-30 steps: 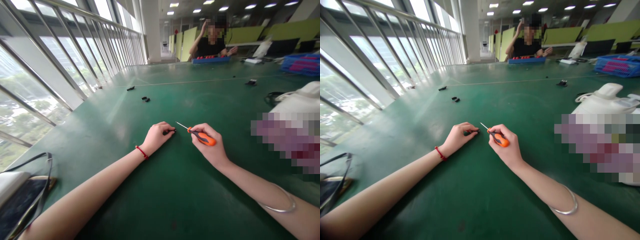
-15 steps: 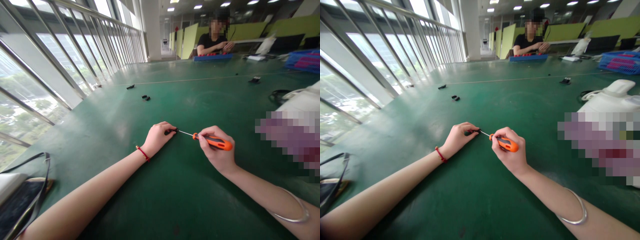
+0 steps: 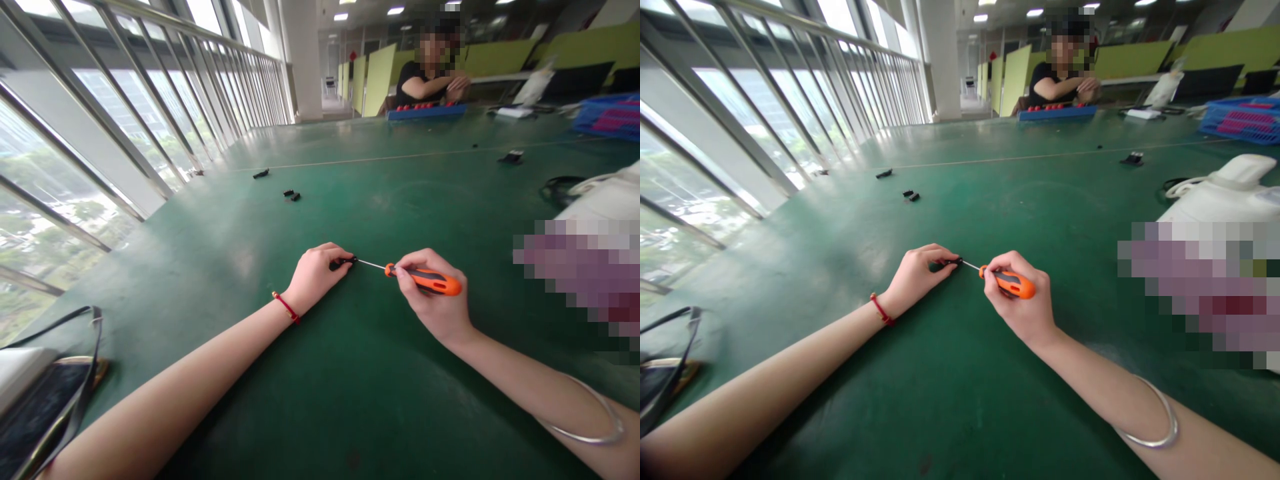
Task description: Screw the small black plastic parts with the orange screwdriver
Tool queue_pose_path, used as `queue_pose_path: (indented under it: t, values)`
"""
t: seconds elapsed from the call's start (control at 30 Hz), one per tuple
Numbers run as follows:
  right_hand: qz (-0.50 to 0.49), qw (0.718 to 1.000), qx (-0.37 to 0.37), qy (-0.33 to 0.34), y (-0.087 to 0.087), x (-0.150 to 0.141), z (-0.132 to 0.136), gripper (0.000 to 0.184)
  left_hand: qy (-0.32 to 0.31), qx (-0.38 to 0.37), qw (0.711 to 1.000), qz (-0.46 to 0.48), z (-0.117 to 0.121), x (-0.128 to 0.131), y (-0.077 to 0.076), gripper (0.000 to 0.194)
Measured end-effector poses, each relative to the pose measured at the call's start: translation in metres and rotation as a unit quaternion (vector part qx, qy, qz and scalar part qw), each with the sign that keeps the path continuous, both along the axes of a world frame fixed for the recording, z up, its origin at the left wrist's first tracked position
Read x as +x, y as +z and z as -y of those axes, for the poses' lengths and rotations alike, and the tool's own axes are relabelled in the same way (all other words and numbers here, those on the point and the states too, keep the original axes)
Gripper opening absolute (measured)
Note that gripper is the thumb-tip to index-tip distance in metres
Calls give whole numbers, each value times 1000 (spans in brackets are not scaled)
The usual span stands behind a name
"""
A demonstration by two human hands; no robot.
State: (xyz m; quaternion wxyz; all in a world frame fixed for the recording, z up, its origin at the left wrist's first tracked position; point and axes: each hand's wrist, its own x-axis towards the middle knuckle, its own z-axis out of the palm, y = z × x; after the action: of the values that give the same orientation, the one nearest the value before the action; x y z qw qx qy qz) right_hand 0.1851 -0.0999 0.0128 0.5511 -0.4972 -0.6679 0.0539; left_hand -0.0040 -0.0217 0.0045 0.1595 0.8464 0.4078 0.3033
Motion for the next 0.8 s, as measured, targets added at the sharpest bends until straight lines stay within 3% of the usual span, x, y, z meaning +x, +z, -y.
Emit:
queue_pose_path:
  t: [0.3, 0.43, 0.6, 0.73, 0.8]
  values:
    - [-41, 999, -11, 23, 0, -1, -1, 6, -11, 0, 1000, -3, -2, 0, -1, 18]
    - [-79, 996, 25, 27, -2, -1, -2, 29, -15, 3, 1000, -5, -2, 0, -1, 19]
    - [-32, 999, -15, 25, -3, -1, 0, 12, -9, 3, 1000, -9, -1, 0, 0, 19]
    - [-70, 996, 39, 26, -2, -2, -1, 32, -9, 8, 1000, -11, 0, 0, 1, 18]
    - [-70, 996, 33, 32, -3, -1, -1, 33, -9, 9, 1000, -12, 0, 0, 2, 18]
